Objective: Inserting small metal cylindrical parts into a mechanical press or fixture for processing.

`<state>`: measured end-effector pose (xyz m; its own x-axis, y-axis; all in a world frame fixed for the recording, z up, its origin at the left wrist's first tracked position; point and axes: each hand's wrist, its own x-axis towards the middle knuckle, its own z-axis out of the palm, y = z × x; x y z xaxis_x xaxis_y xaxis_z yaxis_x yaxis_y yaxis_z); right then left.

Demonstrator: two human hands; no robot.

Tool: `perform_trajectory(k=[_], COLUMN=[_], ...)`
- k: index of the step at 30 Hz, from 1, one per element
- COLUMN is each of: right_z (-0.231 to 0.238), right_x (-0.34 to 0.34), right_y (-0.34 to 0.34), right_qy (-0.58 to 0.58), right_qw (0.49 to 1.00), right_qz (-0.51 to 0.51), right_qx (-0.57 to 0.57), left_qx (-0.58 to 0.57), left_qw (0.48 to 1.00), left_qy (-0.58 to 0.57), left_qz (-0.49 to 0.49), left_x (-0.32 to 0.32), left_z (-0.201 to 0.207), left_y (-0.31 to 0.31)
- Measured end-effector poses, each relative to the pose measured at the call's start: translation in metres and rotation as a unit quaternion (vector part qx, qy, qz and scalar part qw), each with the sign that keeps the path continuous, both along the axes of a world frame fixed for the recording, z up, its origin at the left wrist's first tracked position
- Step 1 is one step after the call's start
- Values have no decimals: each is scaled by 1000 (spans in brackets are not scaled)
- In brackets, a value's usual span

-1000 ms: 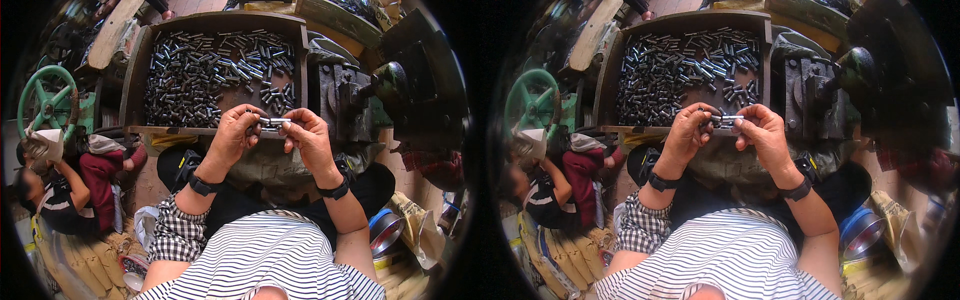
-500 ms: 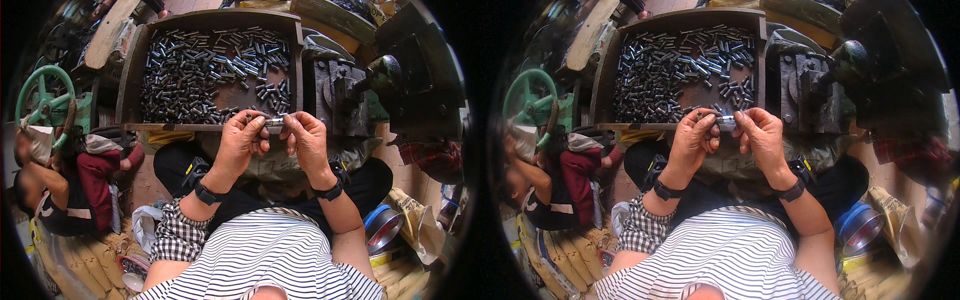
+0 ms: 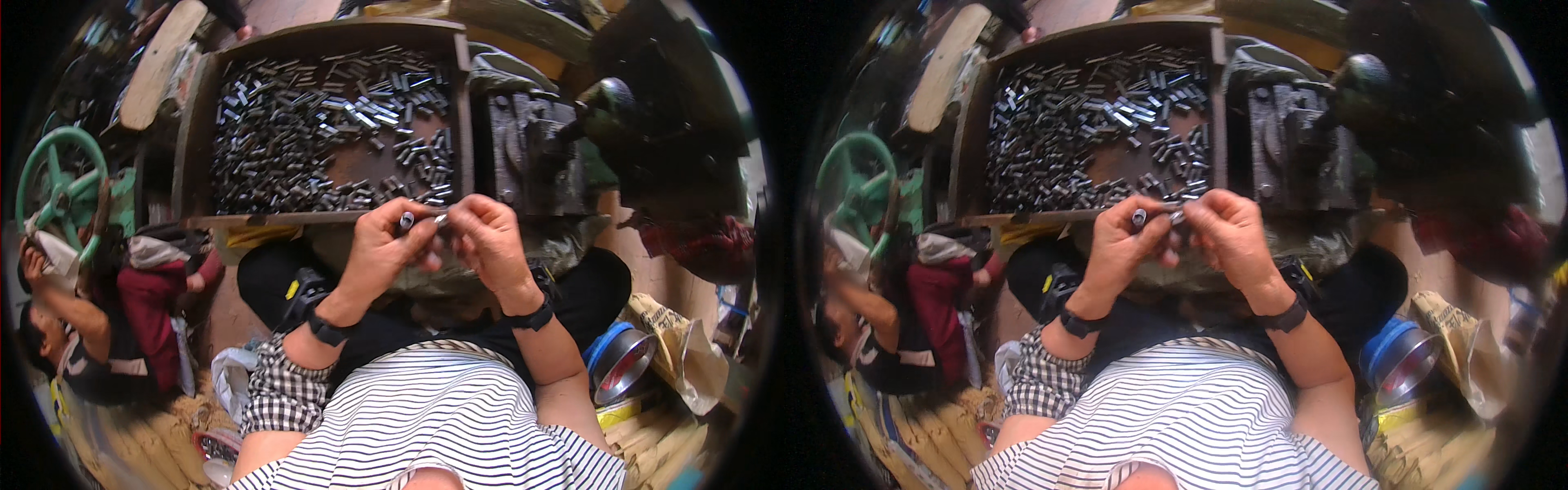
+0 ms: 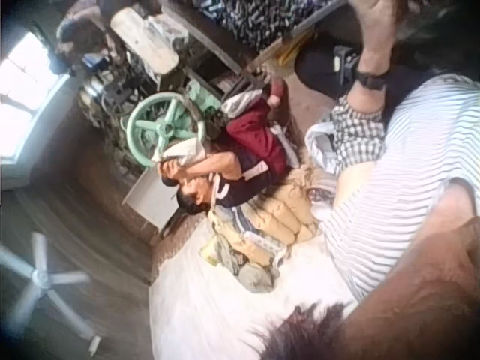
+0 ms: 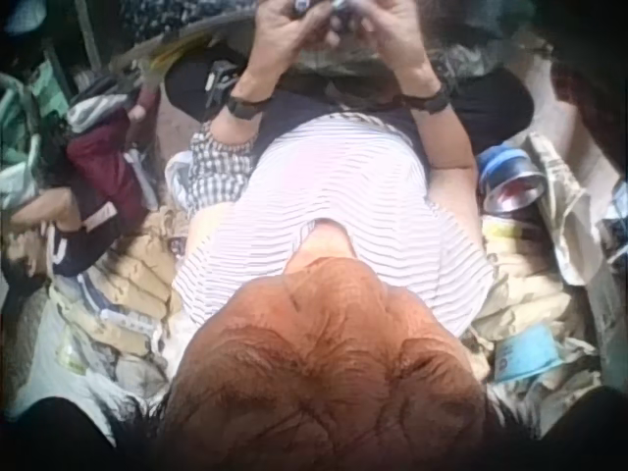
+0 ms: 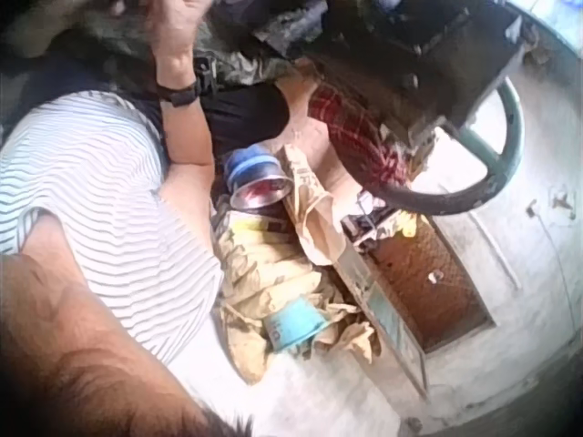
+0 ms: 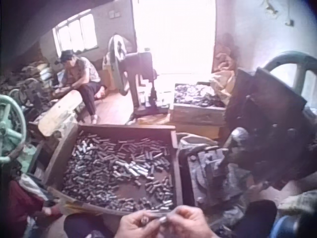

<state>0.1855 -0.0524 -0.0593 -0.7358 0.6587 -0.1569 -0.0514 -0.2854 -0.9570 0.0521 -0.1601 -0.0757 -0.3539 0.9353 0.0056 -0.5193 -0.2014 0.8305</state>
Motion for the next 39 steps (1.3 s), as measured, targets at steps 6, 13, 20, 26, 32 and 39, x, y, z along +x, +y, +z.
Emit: perform_trajectory(k=[6,13,20,26,32,39], right_z=[4,27,117,107,106,182], right_x=[7,51,203,249,230,271], right_y=[-10,11,-17,86,109,101], right_qy=[3,-64,57,-20,101,-211], right_qw=[990,959,721,721,658,564], right_qz=[-22,-70,-376,-571,-553,-453], right_qx=[141,267,580,392,501,658], left_qx=[-96,-83,-66,-69,-70,-61], left_qw=[990,985,991,989,986,990], left_qy=[101,114,112,130,149,127], left_qz=[-3,-98,-31,-17,8,-5], left_x=[3,16,18,-1,-11,-5], left_z=[9,36,46,29,15,13], left_y=[2,33,90,148,173,191])
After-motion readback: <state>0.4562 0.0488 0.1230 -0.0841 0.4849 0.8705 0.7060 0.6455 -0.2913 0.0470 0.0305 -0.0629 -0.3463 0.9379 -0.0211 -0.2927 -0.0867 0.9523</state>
